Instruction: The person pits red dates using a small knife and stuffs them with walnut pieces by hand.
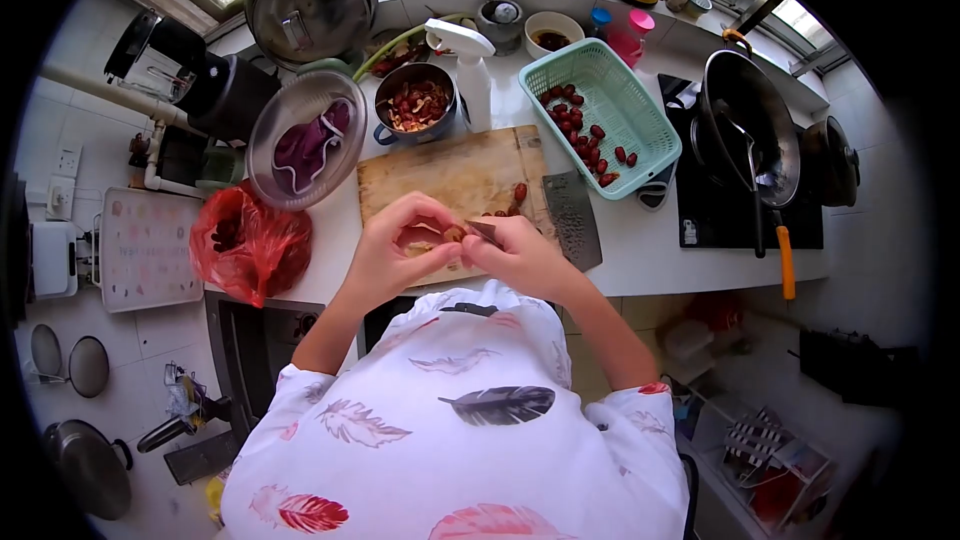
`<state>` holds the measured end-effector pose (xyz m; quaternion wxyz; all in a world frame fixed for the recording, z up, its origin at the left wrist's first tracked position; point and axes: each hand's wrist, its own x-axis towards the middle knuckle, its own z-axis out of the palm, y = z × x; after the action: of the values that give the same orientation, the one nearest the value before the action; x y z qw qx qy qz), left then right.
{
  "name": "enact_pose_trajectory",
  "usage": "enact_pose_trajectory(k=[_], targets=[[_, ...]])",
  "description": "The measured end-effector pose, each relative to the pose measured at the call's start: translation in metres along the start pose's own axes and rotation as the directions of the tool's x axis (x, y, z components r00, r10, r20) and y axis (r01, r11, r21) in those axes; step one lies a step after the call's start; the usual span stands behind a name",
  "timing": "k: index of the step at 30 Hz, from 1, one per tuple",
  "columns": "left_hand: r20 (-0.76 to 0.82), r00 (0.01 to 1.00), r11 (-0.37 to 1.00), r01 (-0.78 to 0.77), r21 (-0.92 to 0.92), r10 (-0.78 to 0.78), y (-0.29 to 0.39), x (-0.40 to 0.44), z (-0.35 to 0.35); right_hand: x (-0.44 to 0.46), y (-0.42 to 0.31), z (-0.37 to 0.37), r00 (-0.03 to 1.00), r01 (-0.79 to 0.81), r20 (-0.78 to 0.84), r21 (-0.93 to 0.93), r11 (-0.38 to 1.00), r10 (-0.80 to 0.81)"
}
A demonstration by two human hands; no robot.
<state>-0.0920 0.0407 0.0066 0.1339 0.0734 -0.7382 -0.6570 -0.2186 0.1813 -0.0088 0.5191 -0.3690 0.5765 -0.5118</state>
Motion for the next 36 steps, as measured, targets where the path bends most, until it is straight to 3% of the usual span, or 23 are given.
enact_pose_trajectory(k=[1,2,4,8,10,11,12,13,14,17,21,24,26,30,32,35,36], targets=[[-0.027,0.99,0.99,0.134,-0.045,-0.136,0.005,-0.004,0.001,0.0,0.0,0.004,0.995,0.047,-0.087,-0.016,0.999,-0.048],[-0.026,0.99,0.99,0.135,-0.045,-0.136,0.01,-0.006,0.004,0.0,-0.002,0.006,0.995,0.046,-0.088,-0.015,0.999,-0.048],[-0.023,0.967,0.912,0.23,-0.34,-0.253,0.019,-0.009,0.008,-0.003,-0.011,0.007,0.992,0.056,-0.116,-0.031,0.998,-0.059],[0.045,0.977,0.924,0.212,-0.319,-0.208,0.023,-0.015,0.005,-0.017,-0.043,0.009,0.999,0.022,-0.029,-0.105,0.994,-0.025],[-0.039,0.998,0.955,0.038,-0.293,-0.051,0.021,-0.019,0.005,-0.029,-0.048,0.013,0.985,0.056,-0.141,-0.303,0.951,-0.103],[-0.037,0.998,0.956,0.039,-0.292,-0.052,0.02,-0.02,0.006,-0.036,-0.048,0.017,0.96,0.12,-0.22,-0.241,0.963,-0.174],[-0.093,0.994,0.949,-0.085,-0.305,0.059,0.018,-0.02,0.007,-0.04,-0.053,0.018,0.96,0.121,-0.22,-0.239,0.964,-0.175],[-0.149,0.975,0.928,-0.205,-0.311,0.165,0.017,-0.021,0.008,-0.045,-0.062,0.019,0.964,0.105,-0.178,-0.422,0.901,-0.196],[-0.149,0.976,0.93,-0.201,-0.308,0.161,0.016,-0.024,0.009,-0.049,-0.069,0.021,0.969,0.092,-0.133,-0.588,0.803,-0.209],[-0.166,0.981,0.812,-0.176,-0.556,0.099,0.016,-0.031,0.012,-0.053,-0.071,0.029,0.948,0.148,-0.129,-0.633,0.76,-0.292],[-0.169,0.977,0.891,-0.189,-0.412,0.129,0.023,-0.036,0.01,-0.055,-0.069,0.034,0.915,0.176,-0.15,-0.685,0.707,-0.374],[-0.166,0.984,0.939,-0.112,-0.326,0.06,0.027,-0.037,0.009,-0.058,-0.068,0.036,0.91,0.159,-0.171,-0.699,0.697,-0.379],[-0.141,0.973,0.945,-0.215,-0.247,0.184,0.024,-0.038,0.008,-0.06,-0.068,0.038,0.91,0.147,-0.179,-0.705,0.694,-0.374],[-0.152,0.972,0.949,-0.212,-0.233,0.18,0.029,-0.04,0.012,-0.063,-0.07,0.04,0.893,0.15,-0.2,-0.712,0.686,-0.403],[-0.234,0.965,0.923,-0.192,-0.332,0.117,0.03,-0.04,0.016,-0.064,-0.07,0.04,0.892,0.149,-0.203,-0.713,0.685,-0.405],[-0.207,0.97,0.91,-0.196,-0.366,0.126,0.029,-0.04,0.014,-0.064,-0.068,0.041,0.897,0.161,-0.199,-0.683,0.713,-0.394],[-0.209,0.97,0.909,-0.198,-0.366,0.127,0.029,-0.039,0.014,-0.062,-0.067,0.039,0.89,0.154,-0.272,-0.576,0.803,-0.366]])
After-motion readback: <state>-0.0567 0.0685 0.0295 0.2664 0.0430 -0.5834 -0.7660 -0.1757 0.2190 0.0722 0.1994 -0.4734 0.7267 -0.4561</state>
